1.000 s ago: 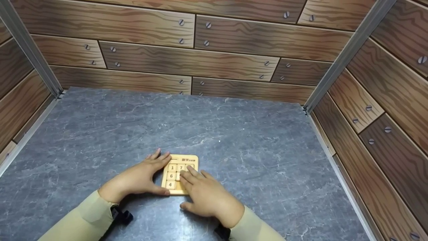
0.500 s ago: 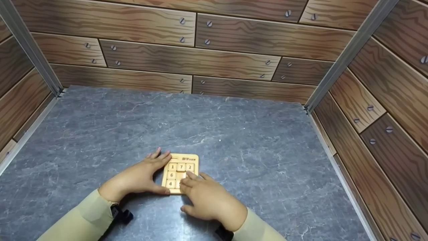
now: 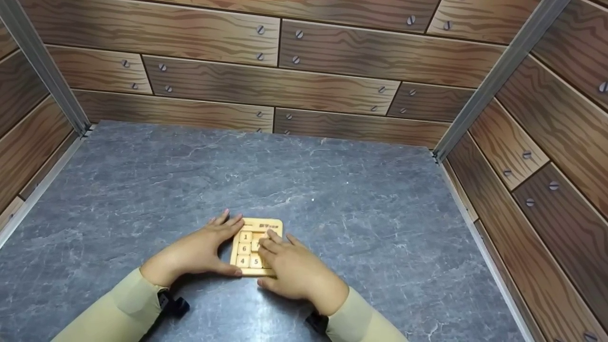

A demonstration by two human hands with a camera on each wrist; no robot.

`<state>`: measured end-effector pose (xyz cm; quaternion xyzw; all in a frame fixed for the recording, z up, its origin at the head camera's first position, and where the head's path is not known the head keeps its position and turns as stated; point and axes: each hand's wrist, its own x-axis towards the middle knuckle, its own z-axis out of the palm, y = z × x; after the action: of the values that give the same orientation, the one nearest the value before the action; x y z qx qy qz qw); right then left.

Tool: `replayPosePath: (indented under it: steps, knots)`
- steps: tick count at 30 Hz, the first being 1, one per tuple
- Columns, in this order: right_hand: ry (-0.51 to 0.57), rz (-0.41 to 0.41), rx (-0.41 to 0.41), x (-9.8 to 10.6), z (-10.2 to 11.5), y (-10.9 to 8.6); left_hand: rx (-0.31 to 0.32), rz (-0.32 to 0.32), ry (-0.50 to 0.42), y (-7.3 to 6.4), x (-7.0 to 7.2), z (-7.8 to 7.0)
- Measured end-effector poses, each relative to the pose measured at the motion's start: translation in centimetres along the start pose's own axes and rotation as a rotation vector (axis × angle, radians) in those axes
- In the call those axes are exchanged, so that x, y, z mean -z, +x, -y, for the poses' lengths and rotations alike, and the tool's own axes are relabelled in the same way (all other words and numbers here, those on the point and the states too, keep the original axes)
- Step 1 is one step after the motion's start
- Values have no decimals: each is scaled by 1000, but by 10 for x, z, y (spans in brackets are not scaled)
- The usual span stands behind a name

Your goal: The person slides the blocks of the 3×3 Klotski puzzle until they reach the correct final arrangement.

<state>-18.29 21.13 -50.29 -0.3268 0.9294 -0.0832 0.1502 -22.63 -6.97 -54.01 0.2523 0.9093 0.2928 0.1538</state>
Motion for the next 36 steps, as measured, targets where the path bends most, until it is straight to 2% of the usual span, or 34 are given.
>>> replayPosePath:
  steps: [7, 10, 16, 20, 26, 31, 36]
  knots:
    - [-16, 17, 33, 8, 4, -5, 11, 1, -3, 0, 0, 2]
    - [-13, -27, 26, 9, 1, -6, 3, -4, -10, -1, 0, 2]
    - [-41, -99, -43, 8, -8, -4, -4, -5, -26, -2, 0, 1]
    - [-27, -87, -48, 2, -9, 0, -6, -1, -18, -2, 0, 0]
    - [25, -46, -10, -3, -8, 2, -13, 0, 2, 0, 0, 1]
    - [54, -10, 5, 3, -9, -2, -11, 1, 8, 1, 0, 1]
    - [18, -7, -20, 15, -3, -11, -4, -2, 1, 0, 0, 0]
